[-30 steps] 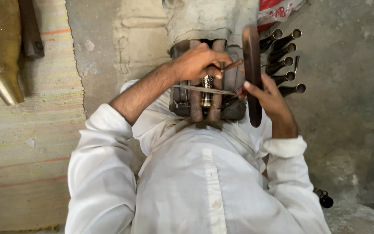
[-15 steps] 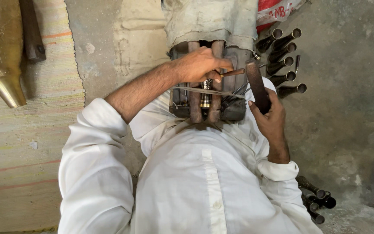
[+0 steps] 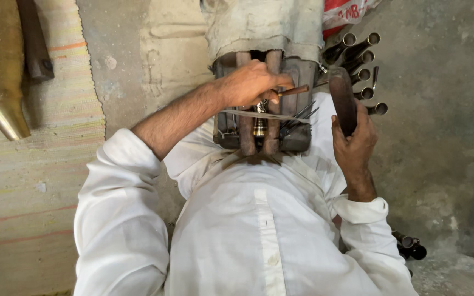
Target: The person sits on the floor and uses a hammer and chisel to shape a small metal object held in a wooden vise. They repeatedly strike the chisel to create indentations on the metal surface.
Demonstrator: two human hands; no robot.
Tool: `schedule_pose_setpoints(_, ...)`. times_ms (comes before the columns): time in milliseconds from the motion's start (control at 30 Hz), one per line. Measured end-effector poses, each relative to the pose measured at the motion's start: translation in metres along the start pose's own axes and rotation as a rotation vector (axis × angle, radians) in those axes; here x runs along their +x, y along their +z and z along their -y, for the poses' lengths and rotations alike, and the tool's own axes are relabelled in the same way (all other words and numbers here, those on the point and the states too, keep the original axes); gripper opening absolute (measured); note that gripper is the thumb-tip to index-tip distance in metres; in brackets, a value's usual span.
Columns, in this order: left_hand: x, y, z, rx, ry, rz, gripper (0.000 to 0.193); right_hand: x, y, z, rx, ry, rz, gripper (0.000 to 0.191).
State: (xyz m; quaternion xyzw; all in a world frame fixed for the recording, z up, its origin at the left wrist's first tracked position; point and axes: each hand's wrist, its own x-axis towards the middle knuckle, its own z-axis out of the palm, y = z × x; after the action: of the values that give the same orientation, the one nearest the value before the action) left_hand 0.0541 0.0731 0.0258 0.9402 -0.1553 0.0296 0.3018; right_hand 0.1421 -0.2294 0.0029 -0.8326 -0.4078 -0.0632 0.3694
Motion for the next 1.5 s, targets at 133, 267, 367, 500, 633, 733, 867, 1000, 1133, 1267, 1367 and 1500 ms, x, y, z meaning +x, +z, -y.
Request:
schedule_pose_setpoints(133, 0.0, 0.004, 0.003, -0.058, 0.038, -0.039, 0.039, -0.002, 0.0, -0.006, 0.052, 0.029, 0.02, 0.048)
schedule_pose_setpoints(267, 0.002, 0.005, 0.006, -0.027, -0.02, 0.028, 0.038, -0.004, 0.001, -0.007, -0.073, 0.063, 0.062, 0.048)
schedule_pose_setpoints(367, 0.003, 0.005, 0.008, 0.005, 0.015, 0.012, 0.04, -0.005, -0.001, -0.006, 0.032, 0.003, 0.047, 0.049)
schedule_pose_setpoints(500, 0.004, 0.005, 0.008, 0.027, 0.035, 0.017, 0.037, -0.007, -0.003, -0.003, 0.017, 0.069, -0.005, 0.044)
schedule_pose_setpoints(633, 0.001, 0.005, 0.008, -0.042, -0.034, 0.058, 0.041, -0.009, -0.005, -0.001, -0.075, 0.035, -0.006, 0.043)
schedule_pose_setpoints(733, 0.0, 0.004, 0.008, 0.02, 0.083, -0.012, 0.035, -0.01, -0.005, 0.001, 0.129, 0.158, -0.041, 0.042)
schedule_pose_setpoints(867, 0.0, 0.004, 0.007, -0.032, -0.004, 0.069, 0.04, -0.013, -0.005, 0.005, -0.175, 0.012, 0.023, 0.046)
schedule_pose_setpoints(1000, 0.001, 0.003, 0.007, -0.033, -0.004, 0.076, 0.039, -0.014, -0.007, 0.01, 0.018, 0.113, -0.021, 0.045)
schedule_pose_setpoints(1133, 0.002, 0.001, 0.006, 0.021, -0.031, 0.131, 0.039, -0.011, -0.011, 0.011, -0.001, 0.051, -0.023, 0.044)
schedule_pose_setpoints(1267, 0.003, 0.0, 0.005, 0.021, 0.03, 0.079, 0.038, -0.011, -0.014, 0.011, -0.239, -0.013, 0.05, 0.05)
schedule_pose_setpoints(1367, 0.004, 0.001, 0.004, 0.044, 0.012, 0.094, 0.039, -0.012, -0.015, 0.011, 0.04, 0.108, -0.001, 0.042)
schedule_pose_setpoints(1500, 0.003, 0.001, 0.005, 0.026, 0.008, 0.102, 0.039, -0.013, -0.015, 0.007, -0.12, 0.022, 0.028, 0.048)
